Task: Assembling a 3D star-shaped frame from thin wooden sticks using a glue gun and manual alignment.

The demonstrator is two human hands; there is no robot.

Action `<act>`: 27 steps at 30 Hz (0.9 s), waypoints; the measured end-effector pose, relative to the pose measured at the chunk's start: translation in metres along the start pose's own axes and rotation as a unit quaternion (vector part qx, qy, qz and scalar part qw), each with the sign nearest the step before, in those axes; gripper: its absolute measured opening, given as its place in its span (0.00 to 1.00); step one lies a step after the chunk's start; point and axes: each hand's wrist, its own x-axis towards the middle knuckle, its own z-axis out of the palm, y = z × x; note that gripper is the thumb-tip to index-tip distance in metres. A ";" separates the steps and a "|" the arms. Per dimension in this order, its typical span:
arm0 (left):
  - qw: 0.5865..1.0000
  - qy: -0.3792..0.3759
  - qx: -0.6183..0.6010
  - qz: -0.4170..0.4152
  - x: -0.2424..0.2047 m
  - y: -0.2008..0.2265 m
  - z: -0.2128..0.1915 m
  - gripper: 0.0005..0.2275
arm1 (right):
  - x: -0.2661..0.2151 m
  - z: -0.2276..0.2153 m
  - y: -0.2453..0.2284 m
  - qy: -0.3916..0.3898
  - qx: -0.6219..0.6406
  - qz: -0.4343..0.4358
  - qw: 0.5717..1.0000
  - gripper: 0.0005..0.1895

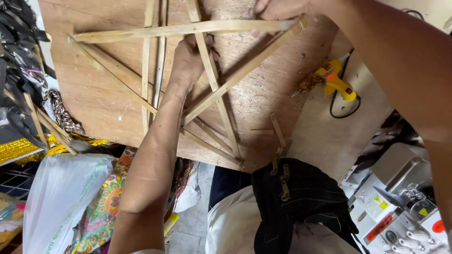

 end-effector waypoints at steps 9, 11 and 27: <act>0.983 -0.038 0.166 -0.064 -0.049 -0.004 -0.002 0.08 | 0.011 0.067 -0.005 0.018 0.051 -0.007 0.999 0.25; 0.993 -0.041 0.106 -0.030 -0.044 -0.008 0.004 0.09 | 0.023 0.063 0.004 0.038 0.034 -0.034 0.998 0.17; 0.983 -0.045 0.176 -0.040 -0.034 -0.010 0.002 0.10 | 0.097 0.081 0.063 -0.051 0.097 -0.150 0.983 0.18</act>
